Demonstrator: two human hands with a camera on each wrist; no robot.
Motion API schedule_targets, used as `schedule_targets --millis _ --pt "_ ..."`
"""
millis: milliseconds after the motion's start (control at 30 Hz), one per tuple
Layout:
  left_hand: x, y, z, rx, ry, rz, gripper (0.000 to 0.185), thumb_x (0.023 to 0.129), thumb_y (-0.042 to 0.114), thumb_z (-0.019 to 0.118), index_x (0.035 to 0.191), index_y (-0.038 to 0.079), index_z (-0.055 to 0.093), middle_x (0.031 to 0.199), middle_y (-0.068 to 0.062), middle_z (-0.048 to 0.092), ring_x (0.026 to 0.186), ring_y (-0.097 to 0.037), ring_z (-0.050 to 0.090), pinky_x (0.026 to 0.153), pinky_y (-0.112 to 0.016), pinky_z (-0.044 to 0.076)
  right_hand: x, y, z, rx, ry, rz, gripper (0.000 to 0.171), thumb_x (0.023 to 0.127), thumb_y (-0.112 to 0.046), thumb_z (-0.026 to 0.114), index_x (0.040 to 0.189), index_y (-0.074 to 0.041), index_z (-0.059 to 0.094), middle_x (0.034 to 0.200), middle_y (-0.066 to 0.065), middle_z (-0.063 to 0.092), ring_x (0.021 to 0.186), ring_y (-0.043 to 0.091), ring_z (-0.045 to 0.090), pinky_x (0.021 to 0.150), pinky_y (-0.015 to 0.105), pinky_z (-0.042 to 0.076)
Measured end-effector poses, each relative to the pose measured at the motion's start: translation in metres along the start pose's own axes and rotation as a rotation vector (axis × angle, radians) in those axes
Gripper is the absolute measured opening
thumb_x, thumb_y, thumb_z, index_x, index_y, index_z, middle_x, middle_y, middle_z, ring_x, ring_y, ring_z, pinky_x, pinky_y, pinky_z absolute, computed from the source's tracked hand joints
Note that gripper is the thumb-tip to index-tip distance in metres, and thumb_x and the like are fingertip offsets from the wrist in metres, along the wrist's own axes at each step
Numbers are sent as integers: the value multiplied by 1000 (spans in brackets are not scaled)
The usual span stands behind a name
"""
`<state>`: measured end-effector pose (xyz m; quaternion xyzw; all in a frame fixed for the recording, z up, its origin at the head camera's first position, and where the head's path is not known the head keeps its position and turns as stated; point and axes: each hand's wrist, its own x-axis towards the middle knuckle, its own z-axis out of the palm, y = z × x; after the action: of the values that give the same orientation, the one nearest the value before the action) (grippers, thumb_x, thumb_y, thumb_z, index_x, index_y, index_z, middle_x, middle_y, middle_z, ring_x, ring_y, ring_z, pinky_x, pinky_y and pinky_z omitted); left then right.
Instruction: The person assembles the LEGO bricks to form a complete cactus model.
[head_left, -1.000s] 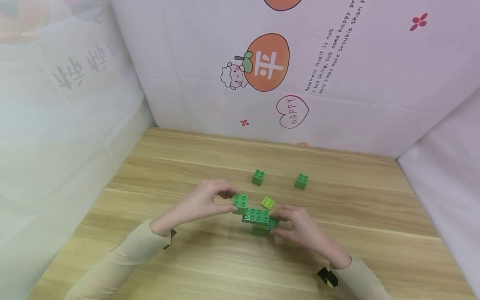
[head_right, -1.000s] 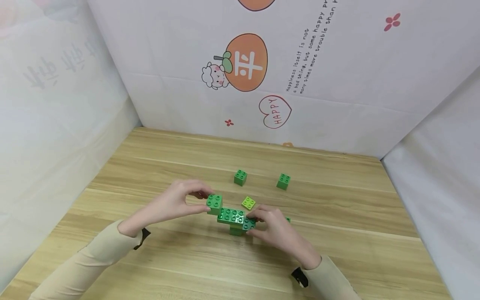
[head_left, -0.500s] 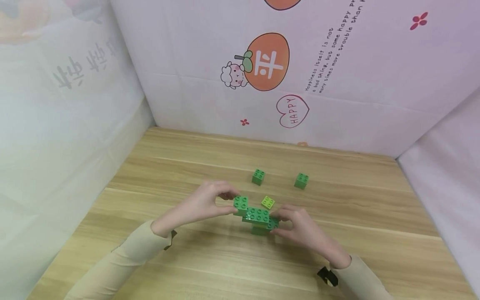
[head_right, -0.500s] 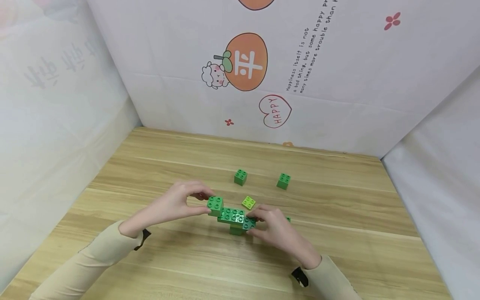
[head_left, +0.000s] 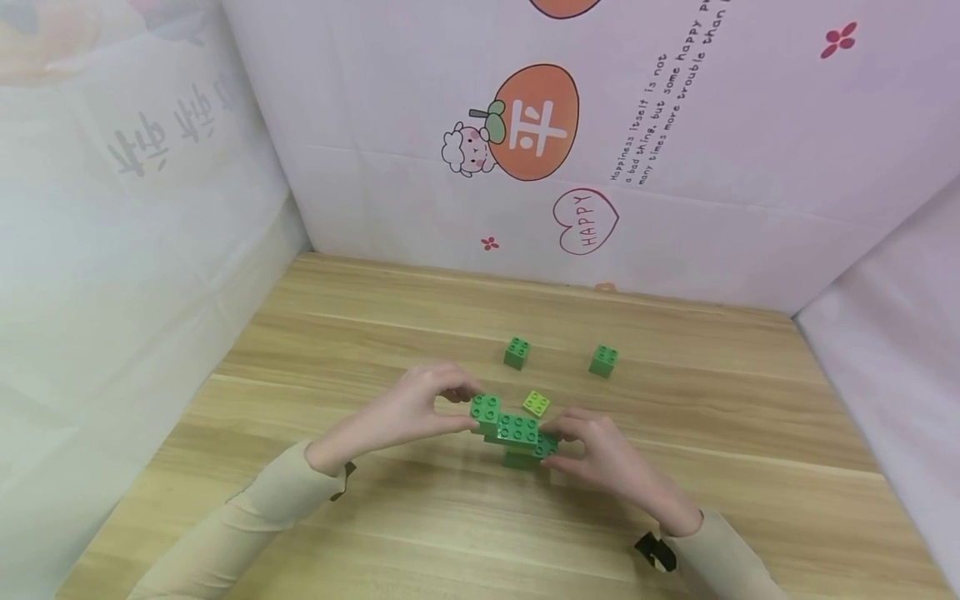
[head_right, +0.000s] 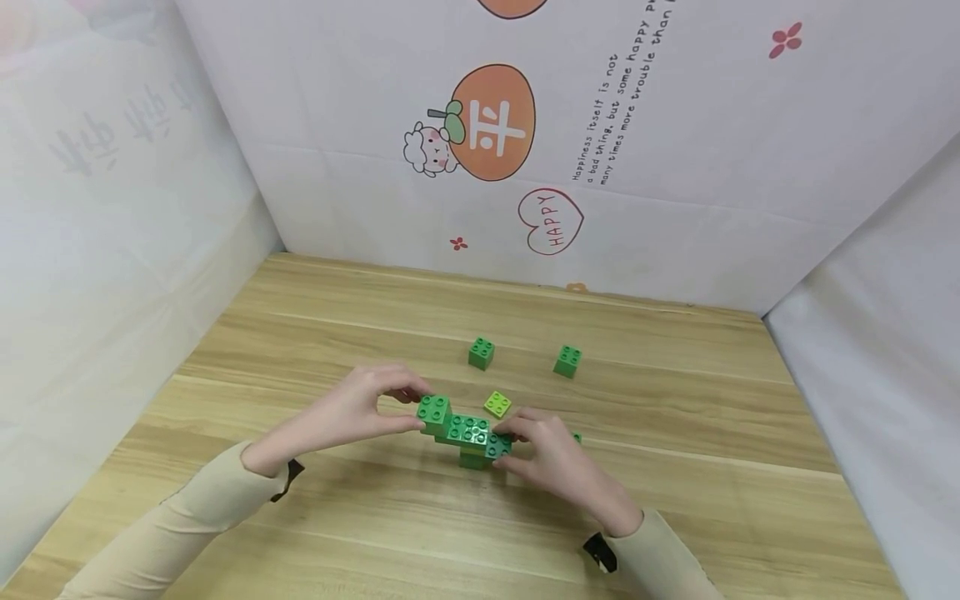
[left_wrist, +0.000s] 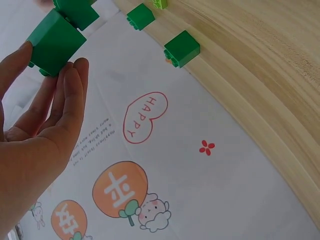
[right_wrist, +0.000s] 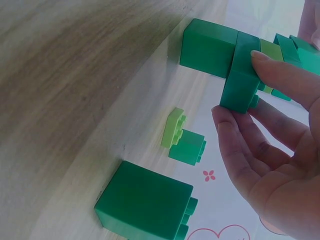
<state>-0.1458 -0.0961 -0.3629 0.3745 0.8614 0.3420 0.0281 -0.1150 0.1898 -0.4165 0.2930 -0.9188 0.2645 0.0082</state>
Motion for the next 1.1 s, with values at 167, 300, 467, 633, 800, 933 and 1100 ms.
schedule_targets --millis 167,300,467,633,800,933,1100 --pt "1 1 2 -38 -20 -18 32 80 23 74 109 14 65 107 2 69 95 -11 66 84 -19 54 0 0 0 4 3 -6 35 70 -18 79 103 -10 69 99 1 70 85 10 65 76 22 57" --pt "1 2 3 -67 -50 -42 32 81 23 73 110 13 63 106 4 69 94 -8 65 83 -19 55 0 0 0 20 2 -7 35 70 -16 79 103 -10 69 97 -1 69 85 9 64 76 24 57" --pt "0 1 6 -78 -65 -47 33 83 20 70 112 12 59 106 3 68 95 -8 65 84 -17 54 0 1 1 22 -2 -7 35 71 -15 79 104 -11 69 97 -2 69 86 8 64 76 24 57" --pt "-1 1 8 -84 -64 -42 33 85 19 68 115 13 56 108 3 68 100 -9 65 88 -18 53 0 1 1 27 -3 -16 35 71 -16 79 104 -11 69 98 -2 69 86 8 64 76 24 57" --pt "-2 1 10 -75 -51 -9 32 86 18 66 114 11 54 108 1 68 99 -12 66 87 -21 55 0 1 0 26 -5 -13 35 71 -16 79 104 -11 69 98 -2 69 86 8 64 76 23 57" --pt "-2 2 11 -79 -40 1 32 86 17 66 114 11 53 107 0 68 98 -12 67 86 -21 55 0 1 0 20 -11 -3 35 71 -17 79 104 -11 69 97 -3 69 86 8 64 76 22 57" --pt "-2 2 12 -92 -50 -25 32 86 18 66 115 12 52 107 1 68 99 -11 66 87 -21 55 0 1 0 15 -12 -2 36 71 -17 79 105 -12 69 99 -2 69 87 7 64 77 22 57"
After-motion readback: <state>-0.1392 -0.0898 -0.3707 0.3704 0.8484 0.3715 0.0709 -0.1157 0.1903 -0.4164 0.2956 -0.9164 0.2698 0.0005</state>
